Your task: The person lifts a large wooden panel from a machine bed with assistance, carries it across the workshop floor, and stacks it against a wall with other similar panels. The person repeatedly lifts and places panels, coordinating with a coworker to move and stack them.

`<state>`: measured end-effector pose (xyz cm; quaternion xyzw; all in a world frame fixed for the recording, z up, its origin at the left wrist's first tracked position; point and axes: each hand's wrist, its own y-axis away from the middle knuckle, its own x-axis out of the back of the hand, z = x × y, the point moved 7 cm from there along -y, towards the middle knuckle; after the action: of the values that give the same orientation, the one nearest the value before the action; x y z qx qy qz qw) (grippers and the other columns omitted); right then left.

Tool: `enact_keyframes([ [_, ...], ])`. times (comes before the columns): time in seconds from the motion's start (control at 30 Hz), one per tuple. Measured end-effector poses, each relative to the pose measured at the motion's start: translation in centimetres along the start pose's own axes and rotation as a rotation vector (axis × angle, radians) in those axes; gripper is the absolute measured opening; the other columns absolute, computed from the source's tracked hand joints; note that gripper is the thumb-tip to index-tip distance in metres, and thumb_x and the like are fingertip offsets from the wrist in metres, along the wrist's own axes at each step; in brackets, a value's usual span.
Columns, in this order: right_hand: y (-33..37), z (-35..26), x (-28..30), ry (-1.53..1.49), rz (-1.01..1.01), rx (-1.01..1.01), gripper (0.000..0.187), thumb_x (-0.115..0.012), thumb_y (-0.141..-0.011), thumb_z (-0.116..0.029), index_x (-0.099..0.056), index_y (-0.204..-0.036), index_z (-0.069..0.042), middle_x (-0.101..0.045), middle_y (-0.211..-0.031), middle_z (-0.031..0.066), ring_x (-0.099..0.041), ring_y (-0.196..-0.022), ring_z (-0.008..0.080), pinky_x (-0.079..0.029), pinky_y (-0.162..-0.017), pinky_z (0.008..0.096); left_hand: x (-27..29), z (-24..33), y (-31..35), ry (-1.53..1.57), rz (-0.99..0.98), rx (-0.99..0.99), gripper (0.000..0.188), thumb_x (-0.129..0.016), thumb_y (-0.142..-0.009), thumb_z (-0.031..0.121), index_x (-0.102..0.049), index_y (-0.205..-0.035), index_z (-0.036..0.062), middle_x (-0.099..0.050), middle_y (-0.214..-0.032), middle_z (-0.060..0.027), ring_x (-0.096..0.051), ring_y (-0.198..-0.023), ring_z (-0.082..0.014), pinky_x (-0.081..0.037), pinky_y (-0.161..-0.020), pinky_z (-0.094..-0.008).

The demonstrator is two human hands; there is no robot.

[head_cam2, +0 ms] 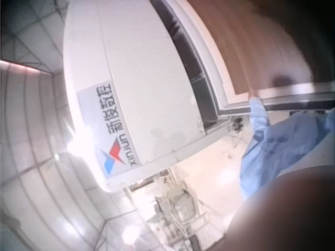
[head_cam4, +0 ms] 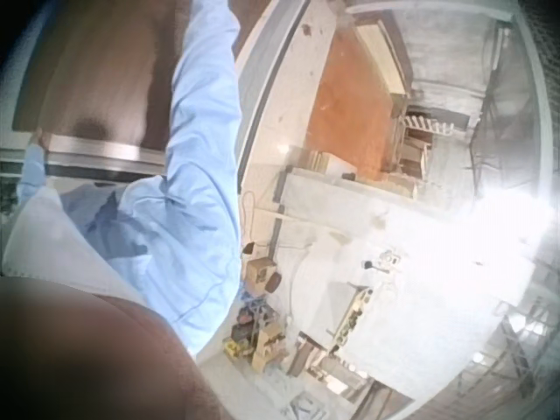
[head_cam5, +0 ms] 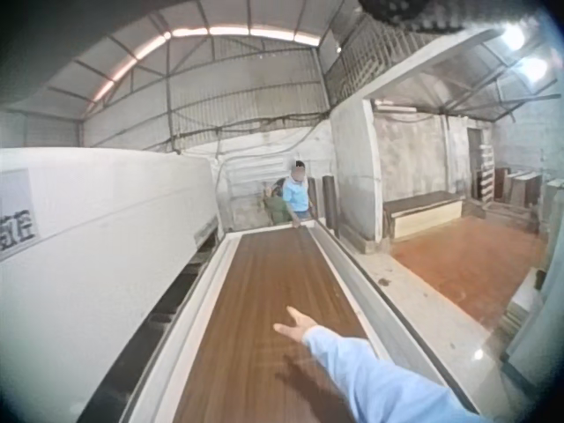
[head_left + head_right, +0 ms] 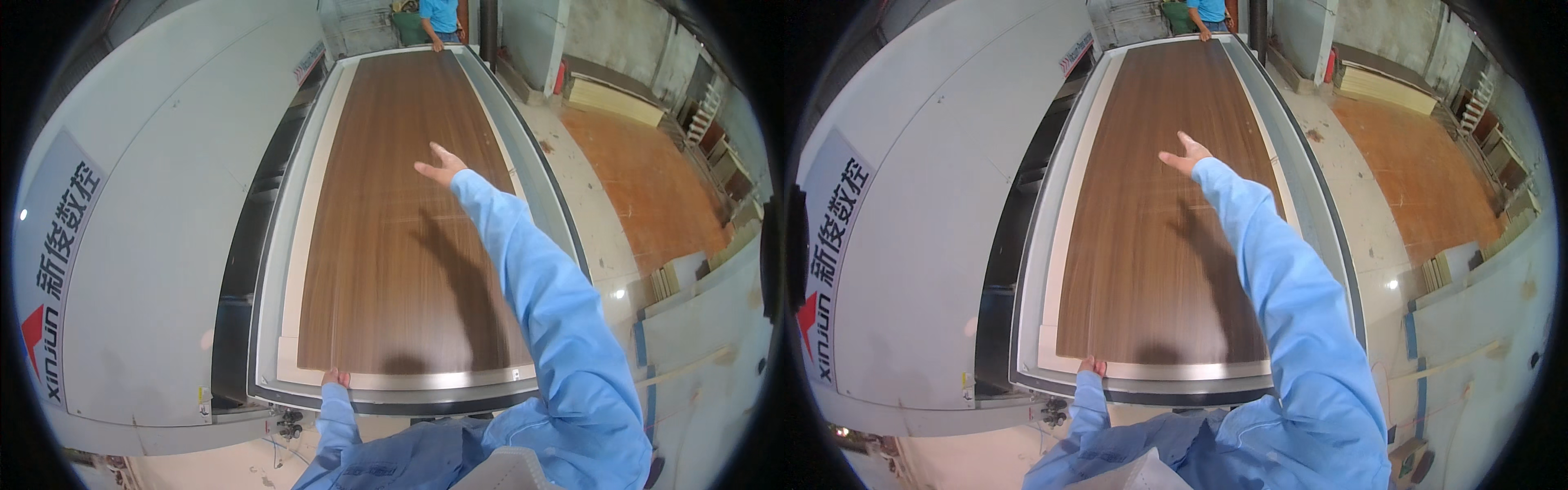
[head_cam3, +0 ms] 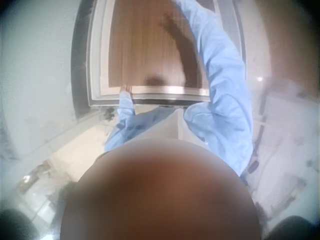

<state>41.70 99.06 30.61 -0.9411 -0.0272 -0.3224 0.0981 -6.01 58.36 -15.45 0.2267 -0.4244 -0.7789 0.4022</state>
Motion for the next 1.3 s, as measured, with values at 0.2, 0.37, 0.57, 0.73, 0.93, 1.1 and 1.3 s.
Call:
enact_keyframes([
  [0.2, -2.3, -6.1, -4.1, -0.024, -0.187, 0.129, 0.087, -0.061, -0.081, -0.057, -0.034, -0.139, 0.002, -0.035, -0.143, 0.0219, -0.032, -0.135, 0.0332, -0.026, -0.111, 0.0381, -0.3, 0.4, 0.1, 0.002, -0.075, -0.061, 0.021, -0.057, -0.092, 0.021, -0.05, -0.109, 0.0099, -0.055, -0.092, -0.0071, -0.057, -0.077, -0.0211, -0.058, -0.066, -0.0377],
  [0.37, -3.6, -8.6, -3.5, -0.21, -0.131, 0.095, 0.084, -0.062, -0.081, -0.054, -0.037, -0.137, 0.003, -0.038, -0.141, 0.0228, -0.037, -0.132, 0.0323, -0.032, -0.107, 0.037, -0.2, 0.0, -0.5, -0.029, -0.085, -0.061, 0.02, -0.055, -0.093, 0.019, -0.049, -0.109, 0.0095, -0.056, -0.093, -0.0084, -0.058, -0.079, -0.0222, -0.058, -0.067, -0.0385],
  [0.57, -4.5, -9.0, -2.5, -0.227, -0.042, 0.091, 0.075, -0.067, -0.08, -0.046, -0.044, -0.132, 0.003, -0.047, -0.134, 0.0227, -0.043, -0.127, 0.0319, -0.035, -0.105, 0.0365, 0.1, -0.1, -1.8, -0.071, -0.055, -0.028, 0.02, -0.053, -0.094, 0.021, -0.049, -0.11, 0.0096, -0.059, -0.097, -0.0102, -0.06, -0.079, -0.0227, -0.058, -0.066, -0.0395],
  [0.73, -2.6, -3.8, -0.5, -0.396, 0.054, -0.009, 0.05, -0.067, -0.083, -0.034, -0.057, -0.12, -0.002, -0.063, -0.106, 0.0152, -0.063, -0.092, 0.0217, -0.054, -0.072, 0.0311, 0.9, -0.6, -2.2, 0.019, -0.023, -0.005, 0.021, -0.054, -0.094, 0.022, -0.05, -0.109, 0.008, -0.06, -0.089, -0.0121, -0.061, -0.072, -0.0236, -0.058, -0.061, -0.0405],
  [0.93, 9.0, 13.6, -0.7, -0.46, 0.092, -0.493, 0.051, -0.069, -0.082, -0.028, -0.053, -0.123, -0.004, -0.063, -0.095, 0.0104, -0.06, -0.077, 0.0163, -0.053, -0.063, 0.0335, 0.1, -0.3, -1.4, -0.115, -0.083, -0.077, 0.018, -0.053, -0.095, 0.02, -0.053, -0.108, 0.008, -0.06, -0.087, -0.0103, -0.062, -0.072, -0.023, -0.058, -0.059, -0.0384],
  [1.1, 12.6, 21.4, -1.4, -0.506, 0.224, -0.748, 0.065, -0.071, -0.08, -0.03, -0.045, -0.129, 0.004, -0.06, -0.114, 0.0184, -0.062, -0.092, 0.0241, -0.052, -0.077, 0.0363, 0.0, 0.2, -1.0, -0.021, 0.008, -0.04, 0.014, -0.051, -0.095, 0.019, -0.056, -0.1, 0.0068, -0.06, -0.079, -0.009, -0.06, -0.066, -0.0198, -0.057, -0.057, -0.0355],
  [1.3, 4.0, 14.4, 6.0, -0.121, 0.653, -0.462, 0.087, -0.067, -0.076, -0.052, -0.038, -0.136, 0.004, -0.039, -0.139, 0.0273, -0.039, -0.13, 0.0359, -0.033, -0.106, 0.0382, -0.5, 0.5, -1.4, -0.073, -0.194, -0.057, 0.016, -0.05, -0.096, 0.02, -0.055, -0.092, 0.0058, -0.052, -0.068, -0.0058, -0.049, -0.055, -0.016, -0.056, -0.054, -0.0338],
])
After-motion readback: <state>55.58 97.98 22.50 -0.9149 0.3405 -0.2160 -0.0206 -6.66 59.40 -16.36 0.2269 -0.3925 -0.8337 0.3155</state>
